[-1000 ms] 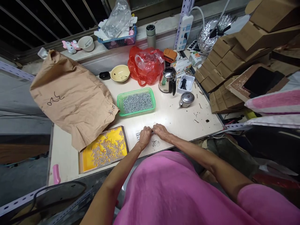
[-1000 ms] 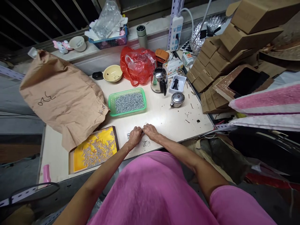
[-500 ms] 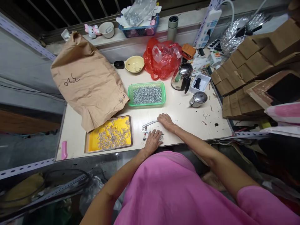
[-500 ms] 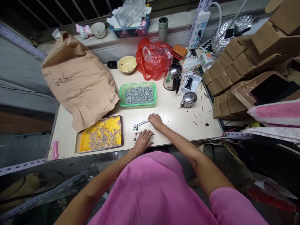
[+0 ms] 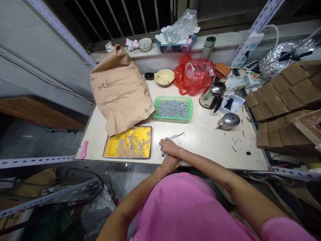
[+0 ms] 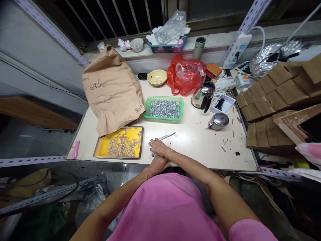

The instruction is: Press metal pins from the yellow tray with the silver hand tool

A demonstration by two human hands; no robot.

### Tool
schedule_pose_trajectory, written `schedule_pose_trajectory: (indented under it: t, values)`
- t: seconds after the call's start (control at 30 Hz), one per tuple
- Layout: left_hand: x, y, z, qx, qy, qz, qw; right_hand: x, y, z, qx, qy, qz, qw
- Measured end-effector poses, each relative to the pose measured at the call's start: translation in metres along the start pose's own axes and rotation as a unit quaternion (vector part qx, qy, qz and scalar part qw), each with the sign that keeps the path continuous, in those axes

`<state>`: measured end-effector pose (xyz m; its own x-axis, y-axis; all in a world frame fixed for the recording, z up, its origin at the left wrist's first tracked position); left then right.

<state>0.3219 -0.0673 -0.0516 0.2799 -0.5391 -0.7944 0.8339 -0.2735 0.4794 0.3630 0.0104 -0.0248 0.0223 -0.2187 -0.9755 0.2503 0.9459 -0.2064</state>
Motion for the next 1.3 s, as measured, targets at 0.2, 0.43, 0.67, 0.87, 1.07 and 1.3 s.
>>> schedule_pose_trajectory:
  t: [0.2,0.43,0.67,0.87,1.07,1.3]
  values:
    - [0.004,-0.009,0.001,0.013,-0.002,0.0,1.0,0.01,0.004,-0.013,-0.05,0.004,-0.01,0.999]
    - [-0.014,-0.008,0.002,0.073,0.015,0.049,0.996,-0.024,0.013,-0.01,0.071,0.113,-0.054,0.99]
    - [-0.089,-0.077,0.019,-0.192,0.182,-0.012,0.964,-0.121,0.074,0.03,0.307,0.314,0.008,0.898]
    - [-0.133,-0.14,0.015,-0.311,0.148,-0.117,0.932,-0.1,0.071,0.063,0.37,0.263,-0.039,0.89]
    - [-0.135,-0.145,0.006,-0.319,0.071,-0.187,0.926,-0.027,0.011,0.085,0.366,0.135,-0.134,0.911]
    - [-0.141,-0.153,-0.004,-0.337,0.073,-0.208,0.915,0.006,-0.022,0.092,0.39,0.055,-0.151,0.907]
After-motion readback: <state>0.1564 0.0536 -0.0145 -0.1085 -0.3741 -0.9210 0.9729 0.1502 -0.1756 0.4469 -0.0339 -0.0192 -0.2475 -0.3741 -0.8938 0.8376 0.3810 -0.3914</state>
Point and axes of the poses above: each hand's wrist, its own z-axis away from the middle knuckle, its own x-axis out of the palm, y = z × x, the point moved 3 cm from there along -z, towards the middle knuckle, and after that the axes turned 14 degrees about -x, right-handed, at the moved point
